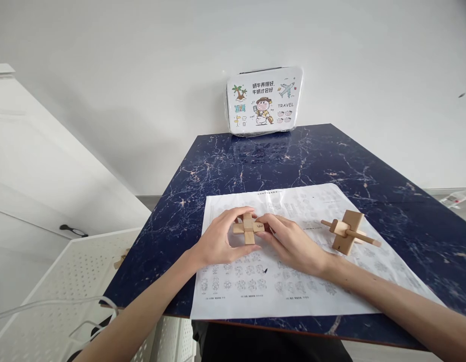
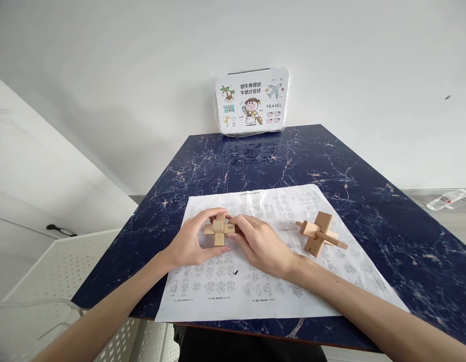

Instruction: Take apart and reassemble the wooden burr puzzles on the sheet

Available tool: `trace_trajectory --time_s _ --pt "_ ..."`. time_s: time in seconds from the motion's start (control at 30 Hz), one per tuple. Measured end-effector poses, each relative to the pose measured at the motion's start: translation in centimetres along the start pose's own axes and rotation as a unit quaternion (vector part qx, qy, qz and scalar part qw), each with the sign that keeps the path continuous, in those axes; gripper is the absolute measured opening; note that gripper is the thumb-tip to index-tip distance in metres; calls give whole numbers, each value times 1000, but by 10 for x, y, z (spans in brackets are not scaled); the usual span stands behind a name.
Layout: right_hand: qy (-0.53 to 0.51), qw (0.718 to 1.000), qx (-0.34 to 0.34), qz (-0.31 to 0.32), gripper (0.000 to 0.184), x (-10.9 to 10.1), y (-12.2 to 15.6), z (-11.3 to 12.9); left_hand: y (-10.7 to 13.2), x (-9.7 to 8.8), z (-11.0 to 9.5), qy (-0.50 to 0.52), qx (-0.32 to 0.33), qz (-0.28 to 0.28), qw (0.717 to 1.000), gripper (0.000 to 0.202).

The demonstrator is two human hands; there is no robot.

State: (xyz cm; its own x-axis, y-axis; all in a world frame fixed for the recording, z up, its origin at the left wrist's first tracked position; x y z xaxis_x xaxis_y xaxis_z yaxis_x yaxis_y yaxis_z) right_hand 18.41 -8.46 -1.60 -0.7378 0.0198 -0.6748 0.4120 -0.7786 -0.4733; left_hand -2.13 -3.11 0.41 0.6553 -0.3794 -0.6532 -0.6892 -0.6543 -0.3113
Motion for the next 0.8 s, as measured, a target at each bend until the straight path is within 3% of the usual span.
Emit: trace_trajectory --time_s 0.17,0.57,0.8 --pt "15 999 -35 -22 18 2 4 -2 -1 -2 -1 28 -35 19 999 77" --pt "83 987 -122 -69 17 -4 -1 10 -4 -5 -5 109 -49 57 991 70" --pt "97 982 -149 -69 20 -7 0 10 -4 -2 -5 142 -37 73 986 54"
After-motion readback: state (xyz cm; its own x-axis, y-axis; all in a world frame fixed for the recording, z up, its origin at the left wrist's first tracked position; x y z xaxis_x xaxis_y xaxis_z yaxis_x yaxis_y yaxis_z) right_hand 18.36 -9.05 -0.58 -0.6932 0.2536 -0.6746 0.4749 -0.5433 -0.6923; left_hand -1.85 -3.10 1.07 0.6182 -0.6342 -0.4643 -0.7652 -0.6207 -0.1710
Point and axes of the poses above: each hand's wrist, its own y-axis away from the middle knuckle, its own x-axis out of the palm, z = x × y, the point moved 2 cm from there along -y, towards the middle knuckle, and after that the axes turned 3 degrees about -x, right-handed, at the moved point
